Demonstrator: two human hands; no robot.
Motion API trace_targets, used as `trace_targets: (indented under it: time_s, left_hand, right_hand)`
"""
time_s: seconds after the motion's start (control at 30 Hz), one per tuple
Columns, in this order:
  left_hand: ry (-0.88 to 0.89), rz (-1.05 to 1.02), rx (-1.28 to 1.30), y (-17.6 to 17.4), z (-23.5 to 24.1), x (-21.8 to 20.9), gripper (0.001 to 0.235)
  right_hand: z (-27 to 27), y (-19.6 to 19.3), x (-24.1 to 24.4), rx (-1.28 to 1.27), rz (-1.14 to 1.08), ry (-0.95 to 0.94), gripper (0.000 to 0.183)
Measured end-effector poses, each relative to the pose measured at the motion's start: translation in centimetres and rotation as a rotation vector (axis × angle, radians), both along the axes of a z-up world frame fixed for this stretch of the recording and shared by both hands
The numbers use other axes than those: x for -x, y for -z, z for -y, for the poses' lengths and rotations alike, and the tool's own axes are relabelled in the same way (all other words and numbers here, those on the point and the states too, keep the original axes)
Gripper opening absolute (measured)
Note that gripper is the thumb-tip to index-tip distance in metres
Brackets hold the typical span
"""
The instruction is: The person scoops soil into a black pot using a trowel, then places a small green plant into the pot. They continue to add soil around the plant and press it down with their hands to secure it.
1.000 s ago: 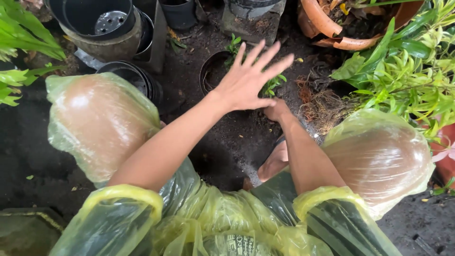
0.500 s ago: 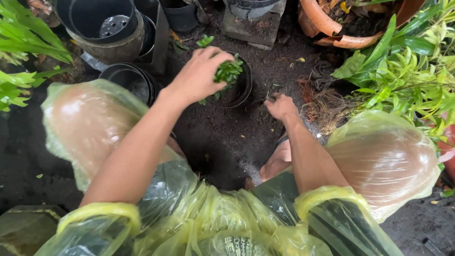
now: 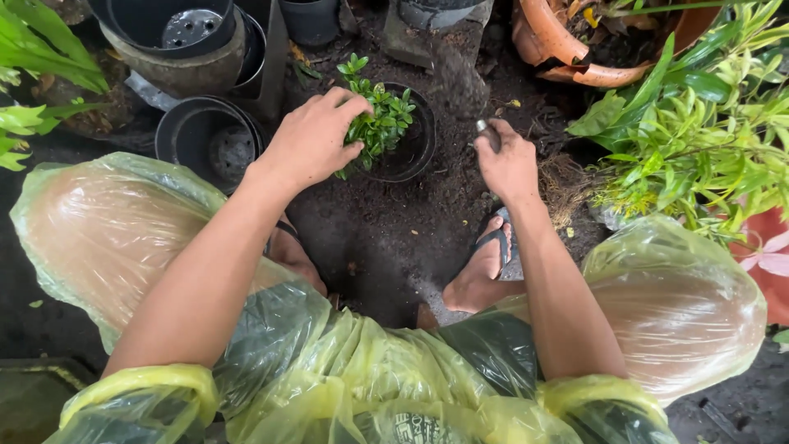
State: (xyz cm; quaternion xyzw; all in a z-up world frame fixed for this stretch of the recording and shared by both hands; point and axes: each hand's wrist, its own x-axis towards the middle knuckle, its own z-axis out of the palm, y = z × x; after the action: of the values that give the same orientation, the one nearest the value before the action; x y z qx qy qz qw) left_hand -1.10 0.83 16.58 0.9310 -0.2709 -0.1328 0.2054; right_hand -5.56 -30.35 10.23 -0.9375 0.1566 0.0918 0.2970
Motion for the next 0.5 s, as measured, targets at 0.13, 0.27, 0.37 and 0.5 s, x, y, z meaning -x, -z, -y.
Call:
trace_targets:
  time_s: [0.13,0.27,0.37,0.5]
  left_hand:
    - [-0.027,0.02,-0.021,0.6,-0.5,0.0,0.046]
    - [-0.042,-0.004,-0.011,0.4,-0.7,0.0,0.048]
    - [-0.039,-0.021,0.026,0.1,-0.8,0.3,0.046]
    - [-0.045,-0.005,0.025,0.6,-0.3,0.7,0.048]
  right_hand:
    - [-4.3,-3.1,1.9,-0.121,0.283,-0.079,0.042]
    - [-3.9,4.7,3.1,-0.012,0.266,-0.144,0.046]
    - [-3.7,6.5,3.6,0.064,0.273,-0.186,0.05]
    - [-3.5,5.5,3.4,0.058,0.27,-0.186,0.048]
